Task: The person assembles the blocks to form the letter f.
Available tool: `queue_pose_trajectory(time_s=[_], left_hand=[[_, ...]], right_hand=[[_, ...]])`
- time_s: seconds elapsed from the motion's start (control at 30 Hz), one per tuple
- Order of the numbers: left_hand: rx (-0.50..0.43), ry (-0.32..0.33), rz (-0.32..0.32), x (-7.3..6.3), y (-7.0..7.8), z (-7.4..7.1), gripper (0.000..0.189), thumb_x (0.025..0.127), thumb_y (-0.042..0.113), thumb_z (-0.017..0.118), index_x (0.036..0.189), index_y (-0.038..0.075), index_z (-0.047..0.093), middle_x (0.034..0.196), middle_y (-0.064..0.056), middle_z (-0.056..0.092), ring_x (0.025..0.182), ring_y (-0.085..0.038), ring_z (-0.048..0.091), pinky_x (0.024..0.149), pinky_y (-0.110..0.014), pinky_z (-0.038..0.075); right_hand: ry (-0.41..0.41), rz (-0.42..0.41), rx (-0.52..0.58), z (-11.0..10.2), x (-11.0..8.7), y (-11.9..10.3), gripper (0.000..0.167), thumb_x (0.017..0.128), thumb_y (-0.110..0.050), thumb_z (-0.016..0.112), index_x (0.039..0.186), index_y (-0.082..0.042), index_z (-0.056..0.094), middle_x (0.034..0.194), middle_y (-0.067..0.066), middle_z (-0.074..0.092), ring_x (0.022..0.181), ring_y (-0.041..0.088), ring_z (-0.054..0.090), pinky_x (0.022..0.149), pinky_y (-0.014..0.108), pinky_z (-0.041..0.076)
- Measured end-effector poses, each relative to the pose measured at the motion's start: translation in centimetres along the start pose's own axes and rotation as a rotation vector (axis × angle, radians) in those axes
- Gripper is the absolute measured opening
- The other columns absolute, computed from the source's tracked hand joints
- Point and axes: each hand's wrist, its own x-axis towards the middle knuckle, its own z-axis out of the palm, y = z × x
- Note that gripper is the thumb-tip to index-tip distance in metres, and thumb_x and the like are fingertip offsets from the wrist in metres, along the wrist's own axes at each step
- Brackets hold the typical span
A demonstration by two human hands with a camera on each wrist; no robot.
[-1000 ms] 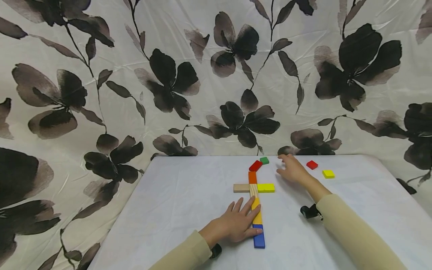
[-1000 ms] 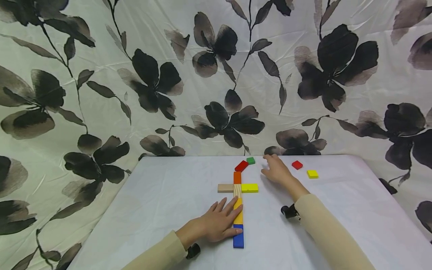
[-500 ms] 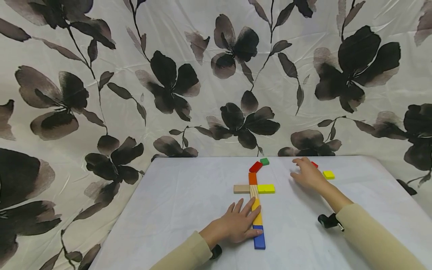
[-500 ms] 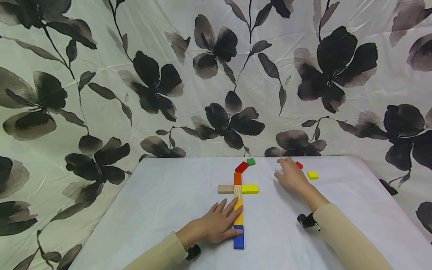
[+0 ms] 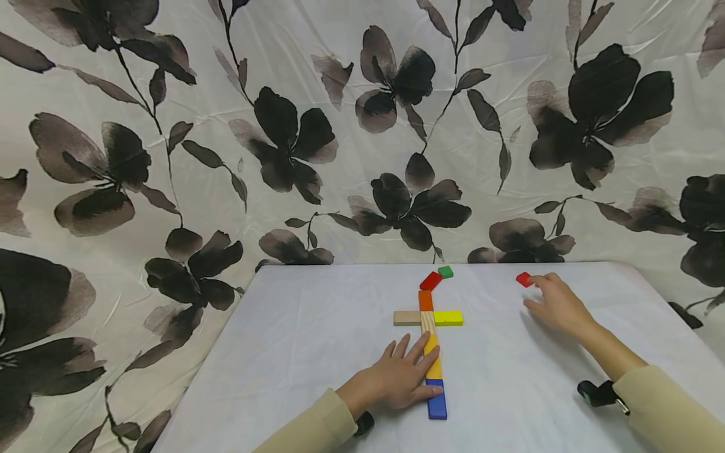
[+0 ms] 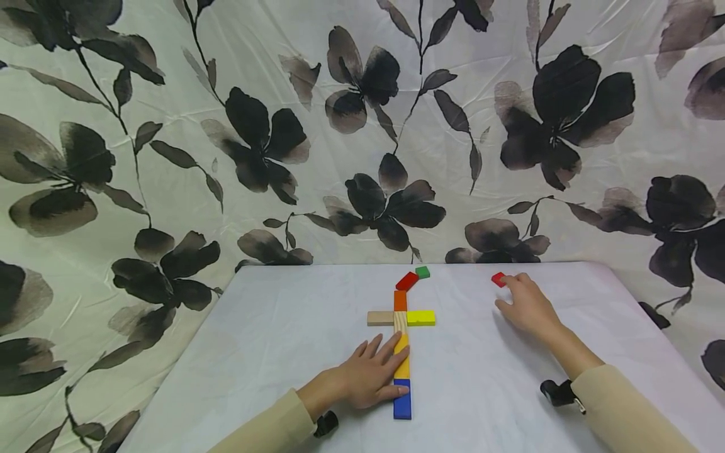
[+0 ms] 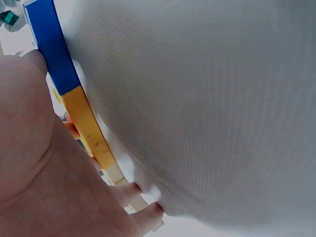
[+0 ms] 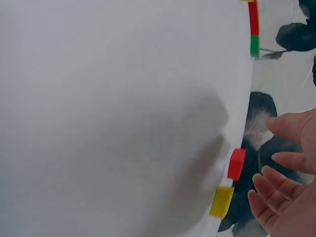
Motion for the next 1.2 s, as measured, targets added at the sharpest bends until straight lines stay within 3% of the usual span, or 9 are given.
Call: queue_pose_trajectory(time_s=[0.33, 0.57, 0.77, 1.2], left_hand=[[0.0, 0.001, -0.004, 0.1, -0.1, 0.1, 0.082, 0.097, 0.077, 0.03, 0.165, 0.034, 0.014, 0.173, 0.002, -0.003, 0.156, -0.039, 0.013, 0.122, -0.06, 0.02], [0.001, 0.003, -0.006, 0.2, -0.2, 0.2, 0.082, 0.097, 0.078, 0.029, 0.165, 0.035, 0.013, 0.173, 0.003, -0.004, 0.156, -0.039, 0.012, 0.122, -0.059, 0.019], [-0.005, 0.003, -0.003, 0.2, -0.1, 0.2, 0.082, 0.097, 0.078, 0.029, 0.165, 0.035, 0.013, 0.173, 0.003, -0.004, 0.156, -0.039, 0.012, 0.122, -0.059, 0.02], [0.003, 0.007, 0.001, 0.1, -0.2, 0.2, 0.082, 0.098, 0.077, 0.029, 0.166, 0.034, 0.014, 0.173, 0.002, -0.004, 0.156, -0.039, 0.012, 0.122, -0.059, 0.02]], right_hand=[[0.001, 0.168, 0.0, -0.9, -1.6, 2.9, 0.066, 0.093, -0.017, 0.069, 0.137, 0.023, 0.04, 0.123, 0.044, 0.038, 0.106, 0.055, 0.05, 0.096, 0.07, 0.042], [-0.009, 0.227, 0.046, -0.8, -1.5, 4.2, 0.068, 0.094, -0.019, 0.067, 0.134, 0.026, 0.038, 0.114, 0.044, 0.048, 0.1, 0.052, 0.052, 0.088, 0.065, 0.046], [-0.054, 0.328, 0.092, -0.5, -1.2, 4.8, 0.07, 0.097, -0.024, 0.064, 0.137, 0.025, 0.034, 0.118, 0.043, 0.052, 0.103, 0.053, 0.053, 0.093, 0.066, 0.048], [-0.047, 0.419, 0.081, -0.1, 0.0, 4.9, 0.058, 0.097, -0.024, 0.065, 0.126, 0.023, 0.046, 0.11, 0.039, 0.057, 0.094, 0.046, 0.056, 0.08, 0.054, 0.052]])
